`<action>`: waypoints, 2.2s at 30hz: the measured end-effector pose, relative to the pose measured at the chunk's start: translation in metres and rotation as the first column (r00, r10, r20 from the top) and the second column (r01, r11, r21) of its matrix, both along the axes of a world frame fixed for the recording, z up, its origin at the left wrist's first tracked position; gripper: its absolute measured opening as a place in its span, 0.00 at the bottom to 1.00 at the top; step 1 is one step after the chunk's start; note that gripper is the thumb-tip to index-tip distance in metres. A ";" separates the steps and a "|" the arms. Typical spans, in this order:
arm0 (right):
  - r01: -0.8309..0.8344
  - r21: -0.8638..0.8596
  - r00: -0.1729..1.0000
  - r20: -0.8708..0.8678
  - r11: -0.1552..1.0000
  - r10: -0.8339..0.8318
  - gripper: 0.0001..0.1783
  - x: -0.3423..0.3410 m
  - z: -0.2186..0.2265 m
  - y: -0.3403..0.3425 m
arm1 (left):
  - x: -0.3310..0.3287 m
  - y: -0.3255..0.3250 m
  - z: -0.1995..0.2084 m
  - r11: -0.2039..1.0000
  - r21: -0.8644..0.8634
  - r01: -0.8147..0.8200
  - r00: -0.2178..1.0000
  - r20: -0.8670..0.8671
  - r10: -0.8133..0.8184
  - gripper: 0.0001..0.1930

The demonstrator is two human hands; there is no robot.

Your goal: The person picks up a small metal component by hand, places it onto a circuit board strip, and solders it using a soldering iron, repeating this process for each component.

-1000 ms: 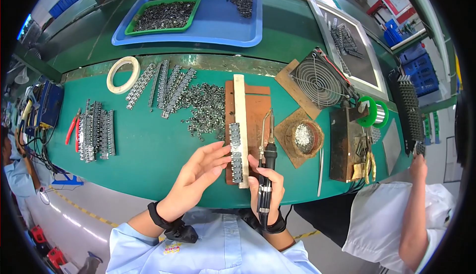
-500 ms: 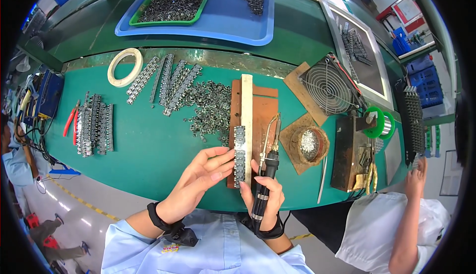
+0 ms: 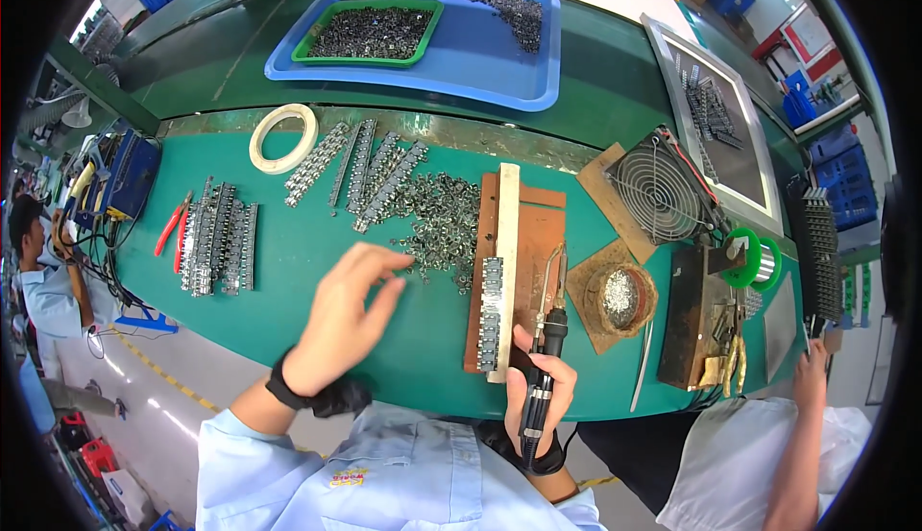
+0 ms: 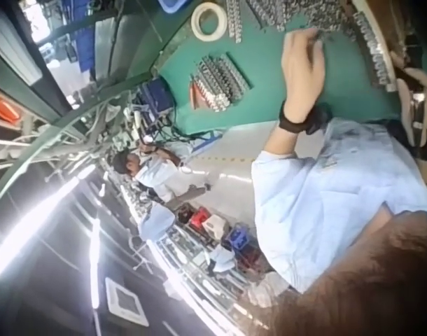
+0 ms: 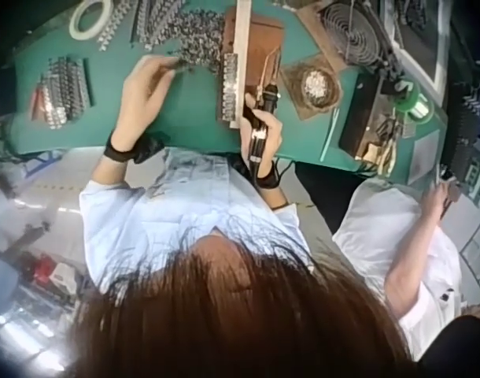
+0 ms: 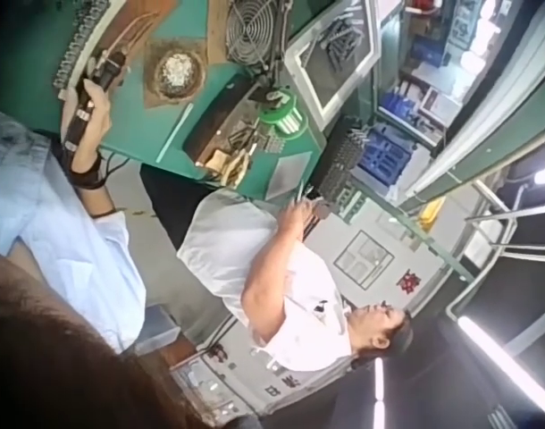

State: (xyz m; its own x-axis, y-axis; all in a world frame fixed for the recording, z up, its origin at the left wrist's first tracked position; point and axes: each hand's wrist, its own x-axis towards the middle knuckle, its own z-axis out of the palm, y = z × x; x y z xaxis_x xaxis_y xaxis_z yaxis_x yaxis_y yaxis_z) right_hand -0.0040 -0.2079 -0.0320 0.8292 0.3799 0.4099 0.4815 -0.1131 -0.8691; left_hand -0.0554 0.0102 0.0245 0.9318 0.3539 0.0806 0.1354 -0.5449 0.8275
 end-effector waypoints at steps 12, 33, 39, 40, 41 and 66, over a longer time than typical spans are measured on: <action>-0.053 0.051 0.984 -0.170 0.997 0.060 0.15 0.000 0.002 -0.003 | 0.026 0.027 -0.021 0.974 0.225 0.010 0.999 -0.040 -0.001 0.06; -0.019 -0.059 0.992 -0.128 0.998 0.011 0.30 0.038 0.030 -0.023 | 0.065 -0.001 -0.020 0.533 -0.846 -0.033 0.966 -0.164 -0.201 0.06; -0.053 -0.031 0.996 -0.070 0.998 0.051 0.25 0.043 0.019 -0.025 | 0.065 -0.002 -0.023 0.503 -0.863 -0.048 0.973 -0.155 -0.173 0.04; -0.061 -0.025 0.996 -0.063 0.998 0.059 0.25 0.044 0.018 -0.024 | 0.066 -0.002 -0.024 0.500 -0.865 -0.053 0.972 -0.160 -0.174 0.04; -0.068 -0.019 0.996 -0.056 0.998 0.067 0.24 0.045 0.017 -0.024 | 0.066 -0.001 -0.024 0.504 -0.861 -0.060 0.971 -0.168 -0.172 0.04; -0.141 -0.056 0.990 -0.017 0.988 0.140 0.22 0.046 0.019 -0.025 | 0.066 -0.002 -0.022 0.517 -0.850 -0.096 0.959 -0.218 -0.180 0.04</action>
State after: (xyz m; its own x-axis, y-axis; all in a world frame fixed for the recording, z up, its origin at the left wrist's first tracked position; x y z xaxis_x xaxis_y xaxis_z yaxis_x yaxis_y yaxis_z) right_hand 0.0423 -0.2324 -0.0131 0.7712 0.5157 0.3734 0.4845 -0.0950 -0.8696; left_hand 0.0110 0.0079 0.0024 0.8814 0.0826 -0.4651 0.4020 0.3861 0.8303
